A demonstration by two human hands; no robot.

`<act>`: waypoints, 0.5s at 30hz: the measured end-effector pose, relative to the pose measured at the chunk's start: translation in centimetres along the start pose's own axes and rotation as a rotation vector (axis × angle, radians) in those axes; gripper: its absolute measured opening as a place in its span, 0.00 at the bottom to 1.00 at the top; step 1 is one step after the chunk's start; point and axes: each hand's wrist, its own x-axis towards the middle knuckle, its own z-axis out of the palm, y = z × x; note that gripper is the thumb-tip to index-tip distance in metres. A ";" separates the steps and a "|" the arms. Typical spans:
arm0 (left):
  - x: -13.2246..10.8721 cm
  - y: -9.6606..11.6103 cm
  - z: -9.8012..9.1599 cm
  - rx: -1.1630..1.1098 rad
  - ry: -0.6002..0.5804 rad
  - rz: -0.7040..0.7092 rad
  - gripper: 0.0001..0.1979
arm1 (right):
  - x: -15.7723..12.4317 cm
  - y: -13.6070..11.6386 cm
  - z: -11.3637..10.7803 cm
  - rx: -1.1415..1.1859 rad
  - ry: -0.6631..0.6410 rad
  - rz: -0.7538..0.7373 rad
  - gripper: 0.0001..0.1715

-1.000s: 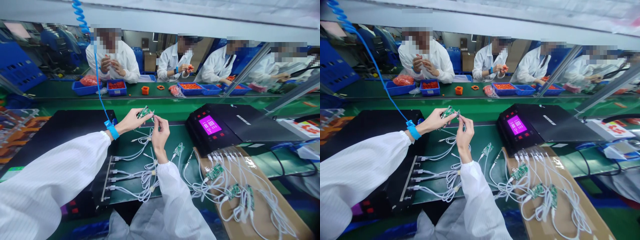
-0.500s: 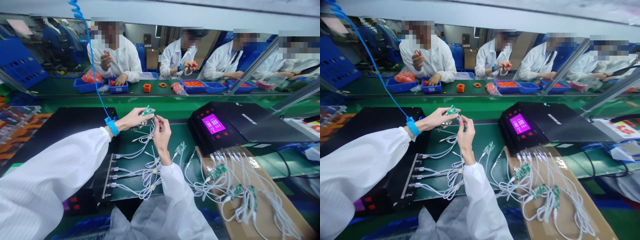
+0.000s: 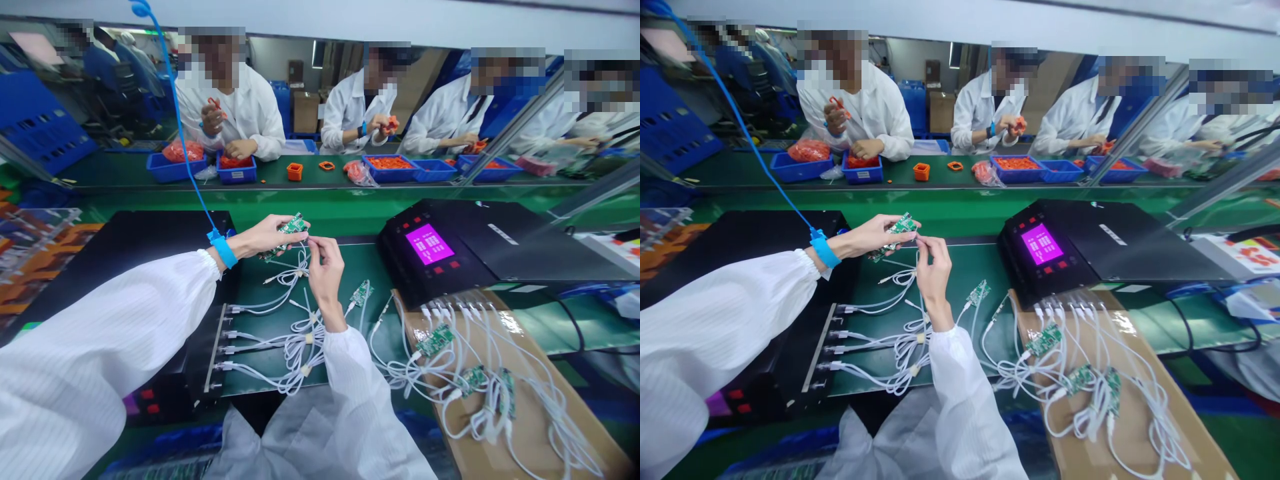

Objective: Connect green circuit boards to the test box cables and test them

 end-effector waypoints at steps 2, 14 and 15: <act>0.2 -0.5 -0.1 0.027 -0.017 0.023 0.28 | -0.2 -0.1 0.2 0.015 0.014 0.022 0.13; 0.1 -0.5 -0.2 0.035 -0.052 -0.069 0.28 | -1.5 1.3 0.6 0.356 -0.019 0.292 0.15; 0.1 -0.5 -0.3 0.034 -0.051 -0.071 0.29 | -1.5 1.4 0.6 0.400 -0.016 0.323 0.16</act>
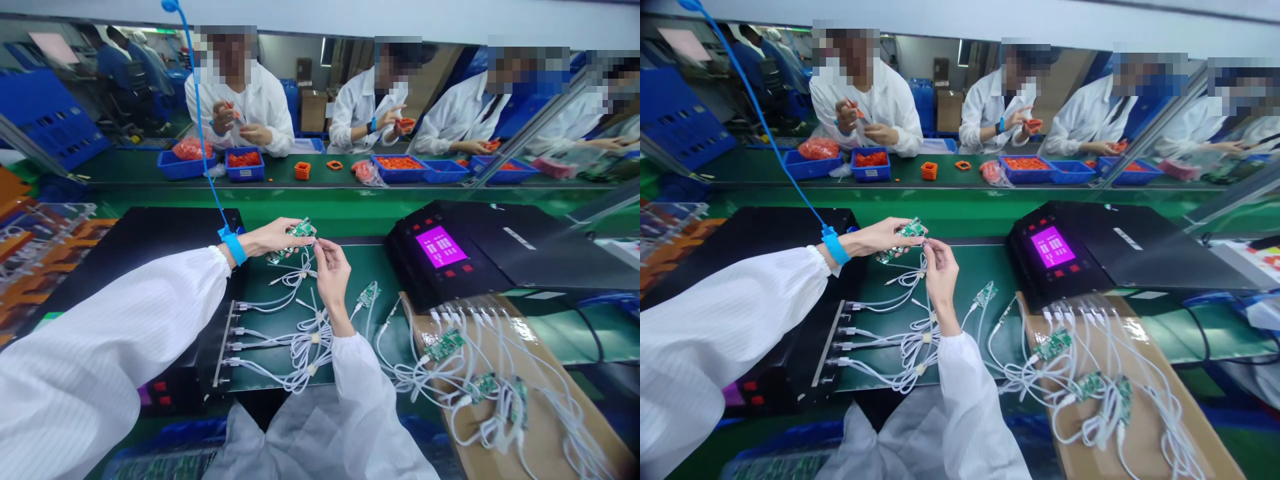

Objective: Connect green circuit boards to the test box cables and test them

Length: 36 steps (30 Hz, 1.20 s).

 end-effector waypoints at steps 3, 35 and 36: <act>0.0 -0.1 -0.1 -0.015 -0.009 -0.004 0.30 | -0.1 -0.1 0.0 0.053 -0.003 0.032 0.18; -0.1 -0.5 0.6 0.059 -0.003 -0.037 0.17 | -0.6 0.7 0.5 -0.247 0.054 -0.152 0.14; -0.2 -0.2 0.7 0.048 0.000 -0.044 0.17 | -0.5 0.6 0.3 -0.249 0.044 -0.153 0.14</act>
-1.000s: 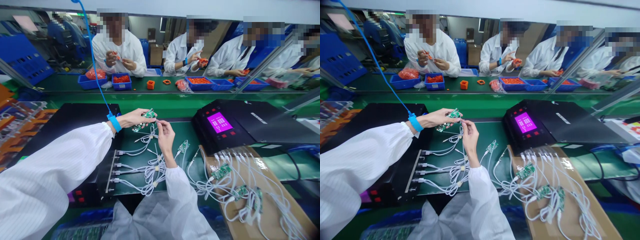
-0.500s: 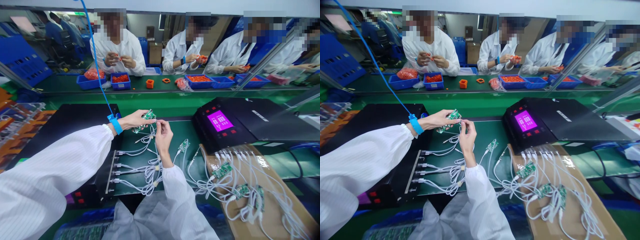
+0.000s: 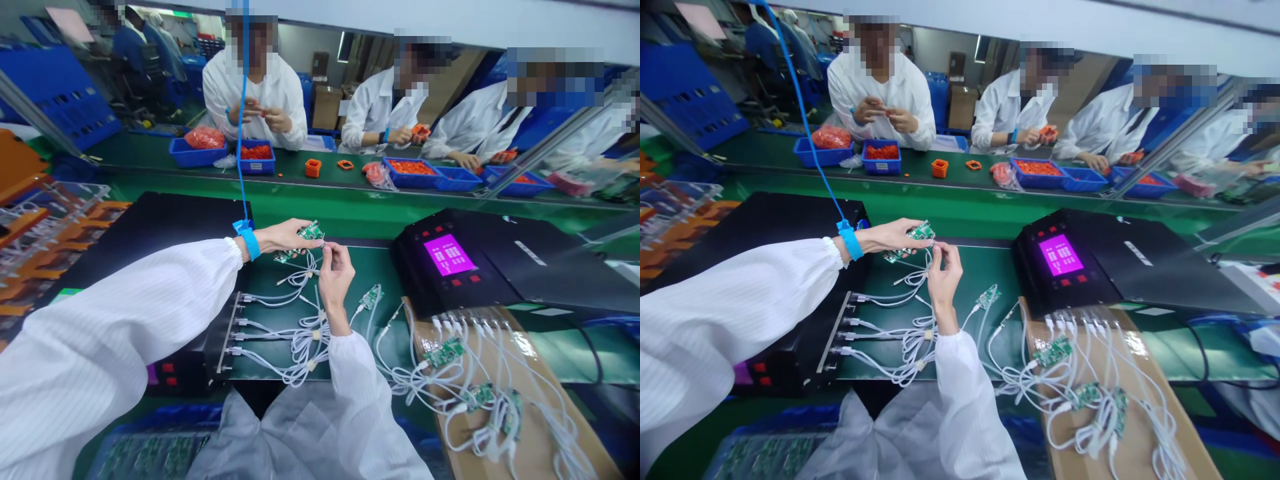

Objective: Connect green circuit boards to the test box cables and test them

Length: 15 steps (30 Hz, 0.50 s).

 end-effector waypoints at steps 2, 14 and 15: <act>-0.2 0.5 0.1 -0.043 0.023 -0.015 0.17 | 0.4 -0.2 -0.4 -0.001 -0.025 0.003 0.14; 1.0 0.2 -1.5 -0.486 0.394 -0.069 0.09 | 2.0 -0.9 1.9 -0.226 -0.013 -0.014 0.16; 1.0 0.2 -1.7 -0.489 0.431 -0.071 0.09 | 2.0 -0.6 2.2 -0.230 -0.007 -0.006 0.17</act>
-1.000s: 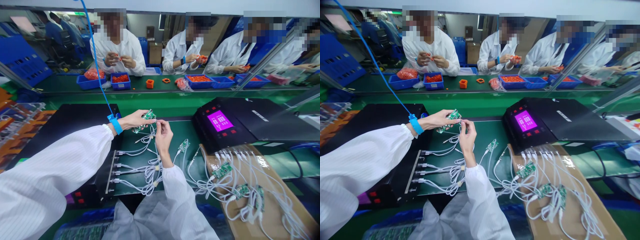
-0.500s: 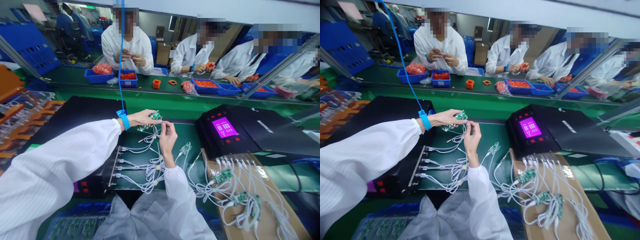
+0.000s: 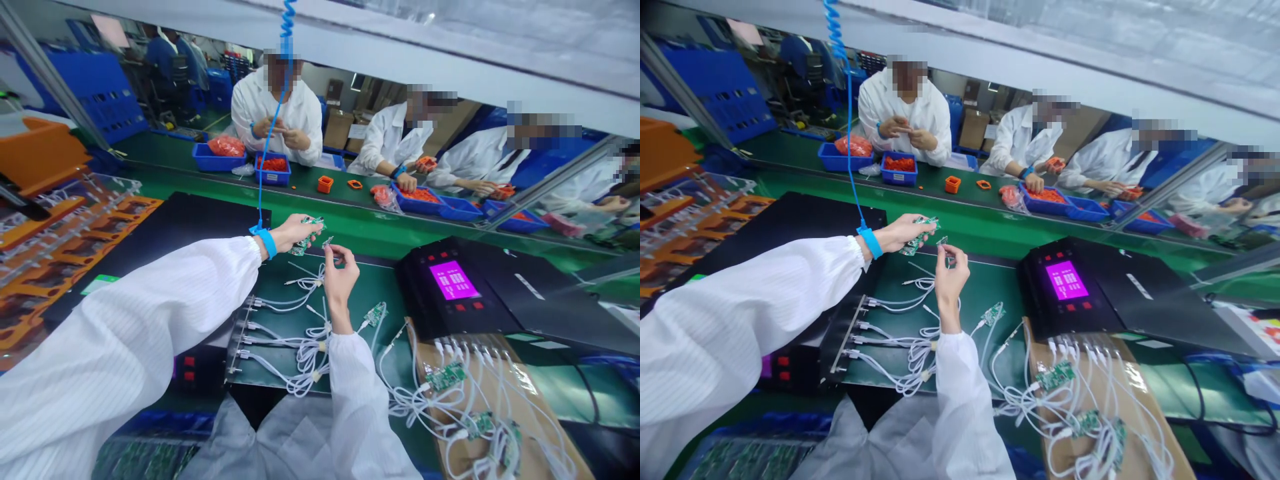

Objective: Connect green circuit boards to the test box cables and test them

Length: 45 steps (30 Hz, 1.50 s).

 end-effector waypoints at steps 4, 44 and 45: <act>0.1 0.3 -0.2 -0.034 0.109 0.023 0.10 | 0.7 0.9 2.2 -0.024 -0.071 0.037 0.16; 1.0 -0.9 -0.6 0.101 0.047 -0.109 0.06 | 0.8 1.2 -7.5 -0.199 -0.767 0.152 0.26; 0.9 -0.9 -0.6 0.108 0.058 -0.108 0.06 | 0.7 0.8 -7.8 -0.140 -0.780 0.170 0.26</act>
